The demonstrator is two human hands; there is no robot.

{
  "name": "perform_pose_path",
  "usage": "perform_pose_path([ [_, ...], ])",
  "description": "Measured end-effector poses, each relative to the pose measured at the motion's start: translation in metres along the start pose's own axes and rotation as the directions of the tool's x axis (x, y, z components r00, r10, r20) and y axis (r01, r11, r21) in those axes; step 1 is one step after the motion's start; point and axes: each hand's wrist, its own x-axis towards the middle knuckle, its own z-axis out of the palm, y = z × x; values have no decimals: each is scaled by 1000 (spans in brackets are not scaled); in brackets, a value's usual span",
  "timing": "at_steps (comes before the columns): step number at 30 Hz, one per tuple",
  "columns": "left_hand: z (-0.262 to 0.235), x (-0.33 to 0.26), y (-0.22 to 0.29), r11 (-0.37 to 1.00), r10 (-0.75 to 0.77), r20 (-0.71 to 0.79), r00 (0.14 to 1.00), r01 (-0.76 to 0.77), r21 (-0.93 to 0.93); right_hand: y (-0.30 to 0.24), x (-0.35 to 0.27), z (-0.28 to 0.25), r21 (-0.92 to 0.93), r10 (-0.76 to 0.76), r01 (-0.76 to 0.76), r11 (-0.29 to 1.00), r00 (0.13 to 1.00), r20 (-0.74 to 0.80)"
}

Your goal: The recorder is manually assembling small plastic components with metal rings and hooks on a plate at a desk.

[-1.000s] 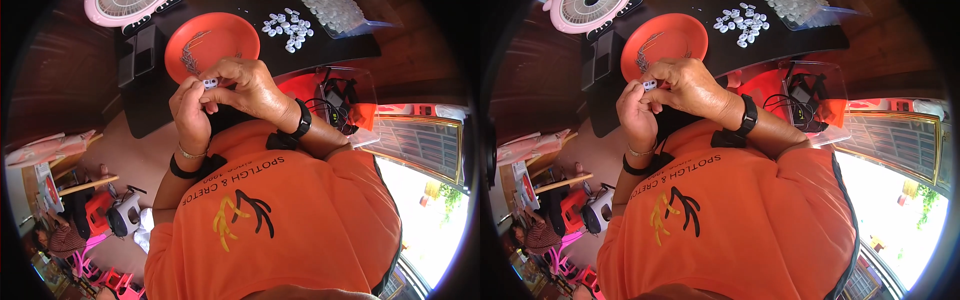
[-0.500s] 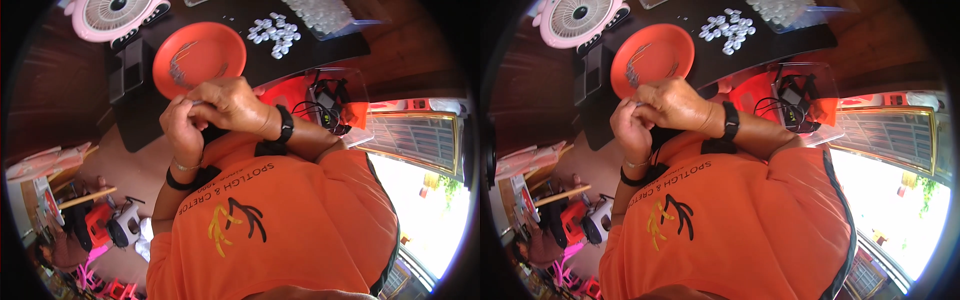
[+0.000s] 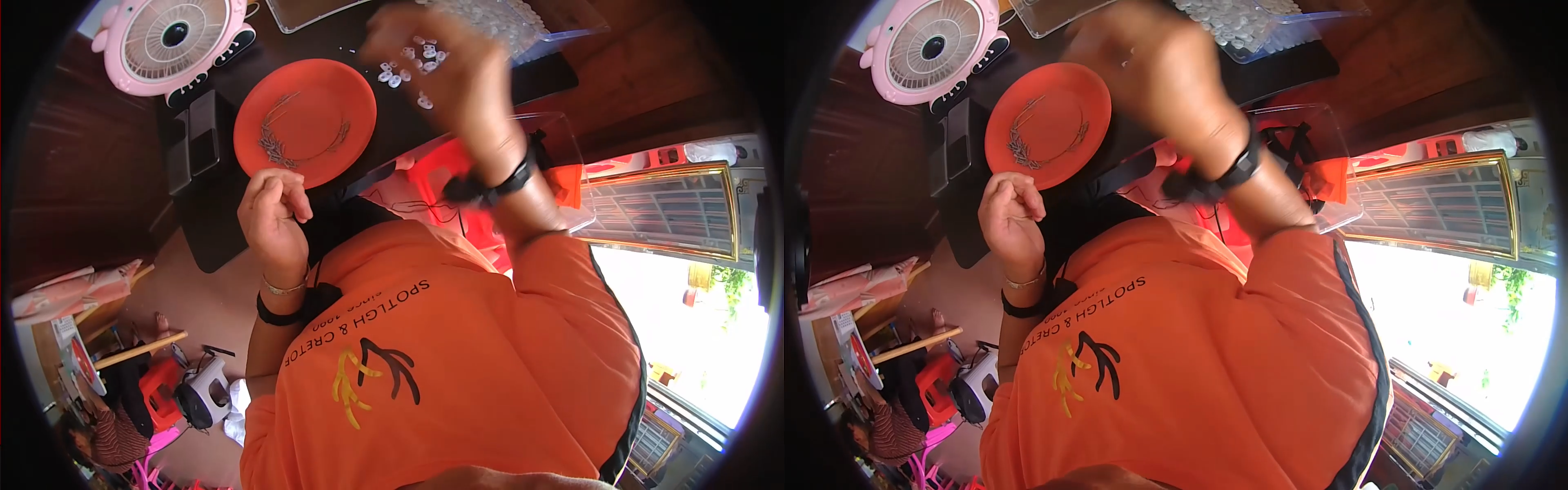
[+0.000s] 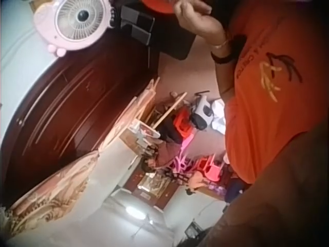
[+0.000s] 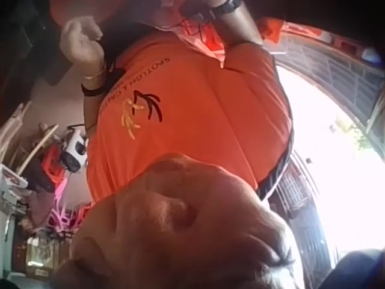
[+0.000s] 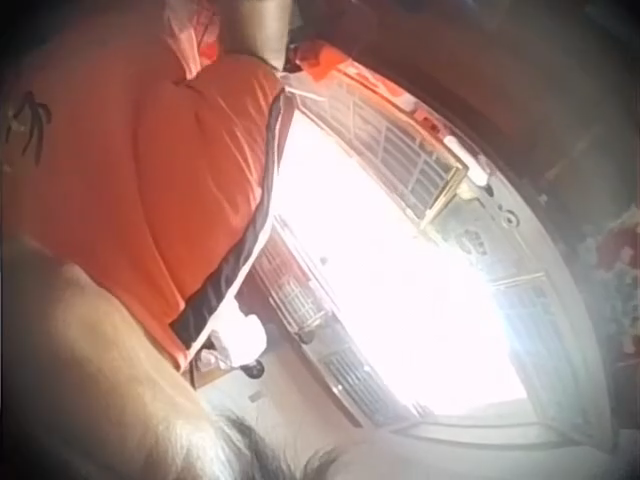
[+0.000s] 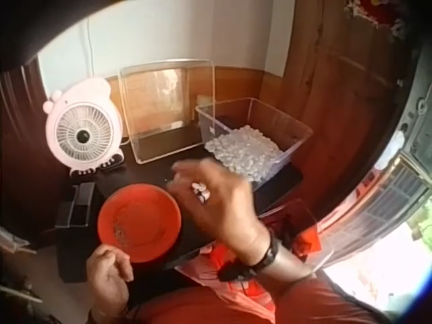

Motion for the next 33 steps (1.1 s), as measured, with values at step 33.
perform_pose_path([
  [33, 3, -2, 4, 980, -197, 157, 968, 190, 55, 132, 13, 60, -337, 259, 73, 939, 496, 829],
])
